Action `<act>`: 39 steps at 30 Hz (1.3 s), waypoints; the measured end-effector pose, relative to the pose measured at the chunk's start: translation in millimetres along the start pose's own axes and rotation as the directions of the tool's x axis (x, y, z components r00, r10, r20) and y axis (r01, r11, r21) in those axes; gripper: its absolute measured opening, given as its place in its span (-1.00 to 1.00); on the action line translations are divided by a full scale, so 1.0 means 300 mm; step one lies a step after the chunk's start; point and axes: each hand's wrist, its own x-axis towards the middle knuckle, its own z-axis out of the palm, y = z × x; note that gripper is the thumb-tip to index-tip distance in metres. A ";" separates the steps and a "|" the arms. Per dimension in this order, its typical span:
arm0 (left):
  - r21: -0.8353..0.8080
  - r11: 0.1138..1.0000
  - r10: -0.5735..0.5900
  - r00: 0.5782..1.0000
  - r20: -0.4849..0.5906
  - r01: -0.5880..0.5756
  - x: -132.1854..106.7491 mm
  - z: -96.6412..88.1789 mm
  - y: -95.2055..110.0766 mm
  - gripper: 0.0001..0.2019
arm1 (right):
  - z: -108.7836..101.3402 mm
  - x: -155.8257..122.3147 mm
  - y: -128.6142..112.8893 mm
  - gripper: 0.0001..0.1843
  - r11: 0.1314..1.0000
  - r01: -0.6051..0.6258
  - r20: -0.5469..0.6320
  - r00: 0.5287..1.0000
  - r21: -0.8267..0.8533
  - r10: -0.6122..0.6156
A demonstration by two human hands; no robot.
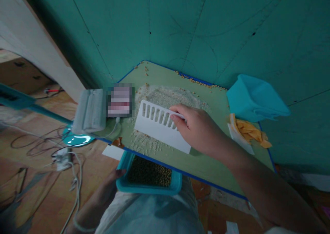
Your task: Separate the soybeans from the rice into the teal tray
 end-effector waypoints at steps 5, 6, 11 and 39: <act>-0.013 1.000 0.007 0.999 -0.033 -0.008 0.000 -0.009 0.001 -0.71 | -0.012 0.001 0.003 -0.79 0.999 -0.007 0.032 0.999 0.043 0.006; -0.020 1.000 0.022 1.000 -0.023 -0.022 -0.002 -0.006 0.005 -0.72 | -0.014 0.004 0.005 -0.79 0.999 -0.016 0.033 0.999 0.048 0.014; -0.045 0.997 0.067 0.998 0.009 -0.066 -0.008 0.007 0.023 -0.78 | -0.004 0.018 0.016 -0.78 0.995 -0.022 0.047 0.999 0.101 0.018; -0.076 0.995 0.069 0.997 -0.026 -0.070 -0.005 -0.020 0.041 -0.86 | 0.031 -0.003 0.010 -0.81 0.976 -0.017 0.081 0.997 0.219 -0.001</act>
